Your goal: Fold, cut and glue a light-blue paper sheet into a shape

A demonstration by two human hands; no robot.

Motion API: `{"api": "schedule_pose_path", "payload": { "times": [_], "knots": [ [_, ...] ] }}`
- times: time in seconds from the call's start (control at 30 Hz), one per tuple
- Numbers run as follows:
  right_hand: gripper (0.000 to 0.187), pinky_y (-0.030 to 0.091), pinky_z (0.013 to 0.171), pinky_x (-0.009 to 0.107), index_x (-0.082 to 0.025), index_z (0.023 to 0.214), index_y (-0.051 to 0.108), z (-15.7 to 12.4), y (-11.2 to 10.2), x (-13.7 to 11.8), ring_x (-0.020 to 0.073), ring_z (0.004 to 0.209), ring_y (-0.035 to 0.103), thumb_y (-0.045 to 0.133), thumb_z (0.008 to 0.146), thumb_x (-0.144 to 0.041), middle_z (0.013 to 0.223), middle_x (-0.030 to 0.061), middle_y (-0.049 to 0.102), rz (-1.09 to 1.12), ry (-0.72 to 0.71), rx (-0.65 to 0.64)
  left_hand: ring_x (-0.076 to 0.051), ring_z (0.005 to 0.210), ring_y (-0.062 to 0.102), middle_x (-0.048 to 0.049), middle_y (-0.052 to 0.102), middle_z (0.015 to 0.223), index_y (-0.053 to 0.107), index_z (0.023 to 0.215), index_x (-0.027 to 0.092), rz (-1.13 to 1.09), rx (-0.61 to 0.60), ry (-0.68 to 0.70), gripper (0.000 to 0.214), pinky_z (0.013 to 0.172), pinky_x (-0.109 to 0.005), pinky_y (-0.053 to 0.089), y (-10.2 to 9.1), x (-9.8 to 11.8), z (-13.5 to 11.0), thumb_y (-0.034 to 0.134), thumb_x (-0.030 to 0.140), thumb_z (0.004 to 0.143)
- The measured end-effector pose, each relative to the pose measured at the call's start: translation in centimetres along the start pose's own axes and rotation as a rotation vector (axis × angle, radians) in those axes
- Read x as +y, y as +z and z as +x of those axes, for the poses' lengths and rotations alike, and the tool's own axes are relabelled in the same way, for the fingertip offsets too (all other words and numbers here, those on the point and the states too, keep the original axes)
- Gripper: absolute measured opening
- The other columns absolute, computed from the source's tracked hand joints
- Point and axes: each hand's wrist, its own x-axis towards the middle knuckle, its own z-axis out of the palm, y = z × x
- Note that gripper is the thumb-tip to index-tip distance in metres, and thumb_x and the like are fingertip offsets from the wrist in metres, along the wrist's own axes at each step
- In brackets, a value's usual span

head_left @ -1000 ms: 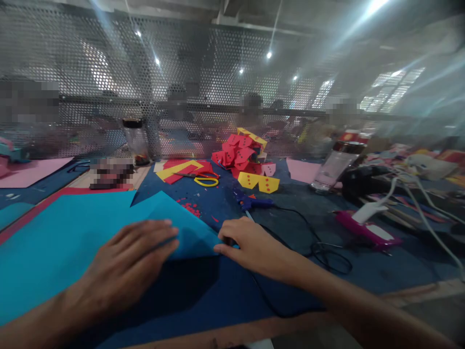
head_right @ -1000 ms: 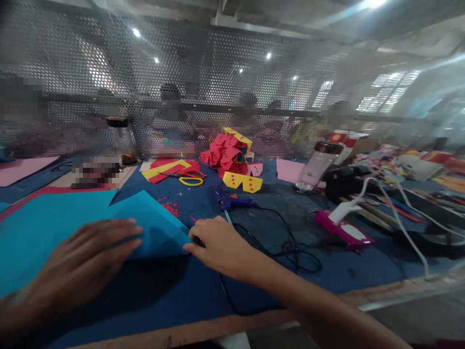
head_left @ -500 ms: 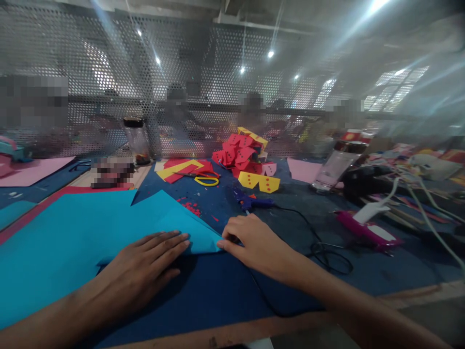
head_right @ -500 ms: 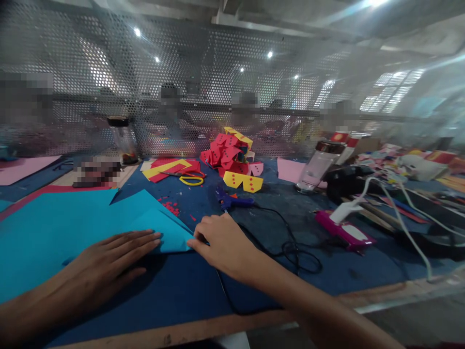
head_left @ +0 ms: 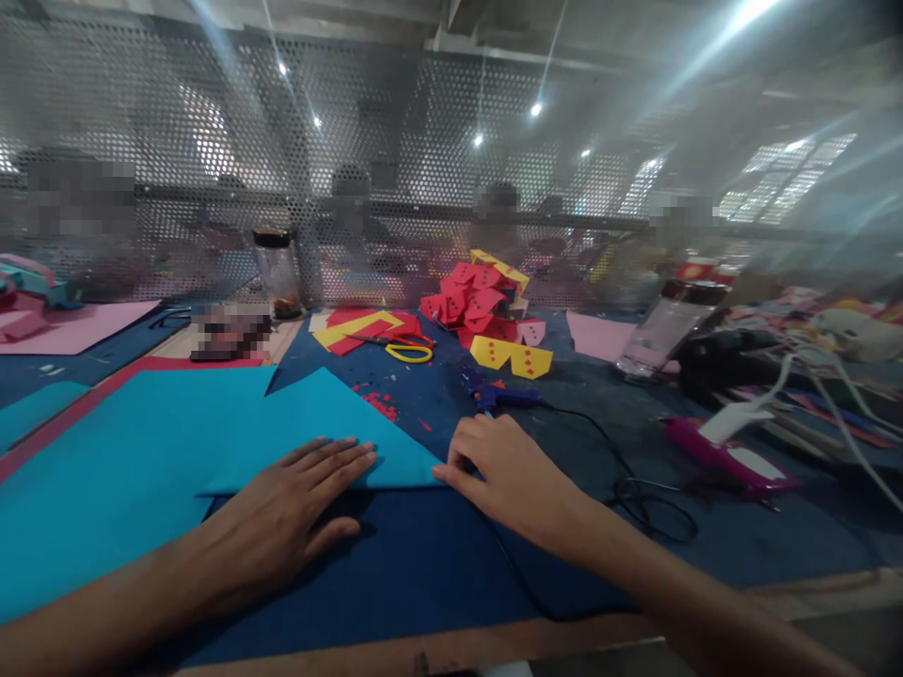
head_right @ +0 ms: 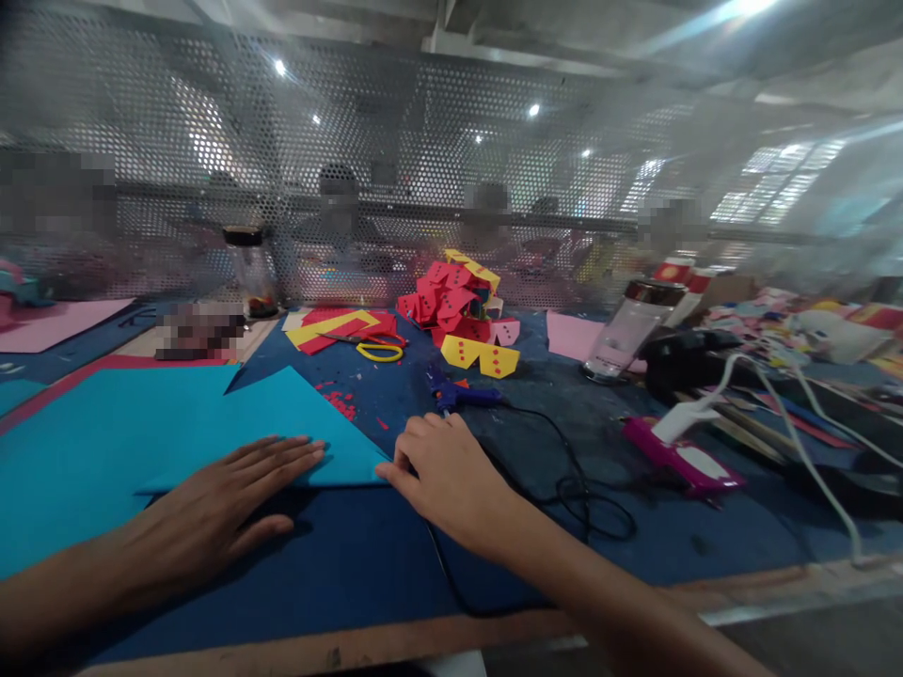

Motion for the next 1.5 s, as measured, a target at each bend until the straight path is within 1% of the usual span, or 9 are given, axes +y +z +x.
{"api": "schedule_pose_path", "payload": {
  "times": [0.2, 0.43, 0.57, 0.73, 0.9, 1.07, 1.27, 1.37, 1.5],
  "knots": [
    [0.032, 0.032, 0.074, 0.034, -0.018, 0.074, 0.064, -0.1, -0.1, 0.0, 0.0183, 0.083, 0.057, 0.057, 0.096, -0.040, 0.085, 0.0024, 0.066, 0.002, 0.005, -0.006, -0.025, 0.142, 0.038, -0.0022, 0.039, 0.156, 0.021, 0.156, 0.032, -0.005, -0.033, -0.001, 0.067, 0.119, -0.049, 0.029, -0.1, -0.1, 0.1, 0.047, 0.053, 0.098],
    [0.030, 0.034, 0.075, 0.034, -0.018, 0.075, 0.065, 0.0, -0.4, 0.1, 0.0187, 0.084, 0.058, 0.059, 0.095, -0.039, 0.086, 0.0023, 0.066, 0.036, 0.024, -0.020, -0.026, 0.142, 0.038, -0.0044, 0.041, 0.155, 0.033, 0.151, 0.028, 0.004, -0.008, -0.011, 0.062, 0.120, -0.050, 0.027, -0.1, -0.1, 0.1, 0.048, 0.053, 0.097],
    [0.029, 0.034, 0.076, 0.035, -0.019, 0.074, 0.065, -0.1, -0.5, 0.2, 0.0189, 0.084, 0.058, 0.060, 0.094, -0.038, 0.086, 0.0022, 0.066, 0.048, 0.038, -0.028, -0.027, 0.143, 0.037, -0.0040, 0.041, 0.155, 0.037, 0.149, 0.028, 0.023, -0.017, -0.022, 0.059, 0.120, -0.052, 0.026, -0.1, 0.0, 0.0, 0.047, 0.054, 0.097],
    [0.028, 0.035, 0.076, 0.034, -0.018, 0.075, 0.067, -0.1, -0.7, 0.3, 0.0192, 0.085, 0.059, 0.059, 0.095, -0.037, 0.086, 0.0032, 0.067, 0.033, 0.044, -0.034, -0.026, 0.141, 0.041, -0.0047, 0.045, 0.153, 0.040, 0.148, 0.029, 0.040, 0.022, -0.031, 0.057, 0.120, -0.050, 0.025, 0.1, 0.0, 0.0, 0.048, 0.053, 0.097],
    [0.025, 0.036, 0.076, 0.034, -0.018, 0.077, 0.069, -0.2, -0.6, 0.6, 0.0192, 0.085, 0.059, 0.060, 0.094, -0.034, 0.088, 0.0040, 0.067, 0.001, 0.025, -0.028, -0.026, 0.140, 0.041, -0.0038, 0.045, 0.153, 0.038, 0.149, 0.030, 0.051, 0.029, -0.026, 0.060, 0.120, -0.051, 0.027, 0.3, -0.2, 0.0, 0.049, 0.055, 0.096],
    [0.023, 0.038, 0.080, 0.034, -0.017, 0.082, 0.070, -0.6, -0.5, 1.1, 0.0193, 0.089, 0.059, 0.056, 0.096, -0.028, 0.092, 0.0052, 0.068, 0.011, 0.008, -0.026, -0.027, 0.140, 0.042, -0.0021, 0.043, 0.154, 0.036, 0.150, 0.032, 0.065, 0.028, -0.023, 0.061, 0.119, -0.051, 0.027, 0.6, -0.4, -0.1, 0.049, 0.057, 0.095],
    [0.020, 0.041, 0.086, 0.035, -0.018, 0.087, 0.069, -1.8, -0.7, 1.3, 0.0193, 0.094, 0.057, 0.052, 0.097, -0.020, 0.096, 0.0049, 0.067, 0.090, 0.009, -0.024, -0.028, 0.142, 0.039, -0.0007, 0.038, 0.157, 0.024, 0.155, 0.036, 0.113, -0.008, -0.026, 0.067, 0.118, -0.055, 0.028, 1.0, -0.6, -0.2, 0.048, 0.058, 0.095],
    [0.019, 0.040, 0.086, 0.036, -0.019, 0.089, 0.069, -2.4, -0.8, 1.3, 0.0193, 0.094, 0.057, 0.052, 0.097, -0.021, 0.095, 0.0047, 0.067, 0.098, 0.023, -0.022, -0.029, 0.141, 0.040, -0.0011, 0.038, 0.156, 0.025, 0.154, 0.036, 0.122, -0.006, -0.021, 0.067, 0.117, -0.055, 0.029, 1.0, -0.6, -0.2, 0.048, 0.058, 0.095],
    [0.019, 0.039, 0.082, 0.034, -0.018, 0.085, 0.067, -2.7, -1.0, 1.4, 0.0190, 0.091, 0.057, 0.052, 0.097, -0.021, 0.093, 0.0047, 0.067, 0.071, 0.018, -0.034, -0.029, 0.140, 0.042, -0.0006, 0.039, 0.156, 0.027, 0.153, 0.037, 0.120, 0.008, -0.012, 0.066, 0.116, -0.055, 0.030, 1.0, -0.7, -0.2, 0.049, 0.058, 0.095]
  ]
}}
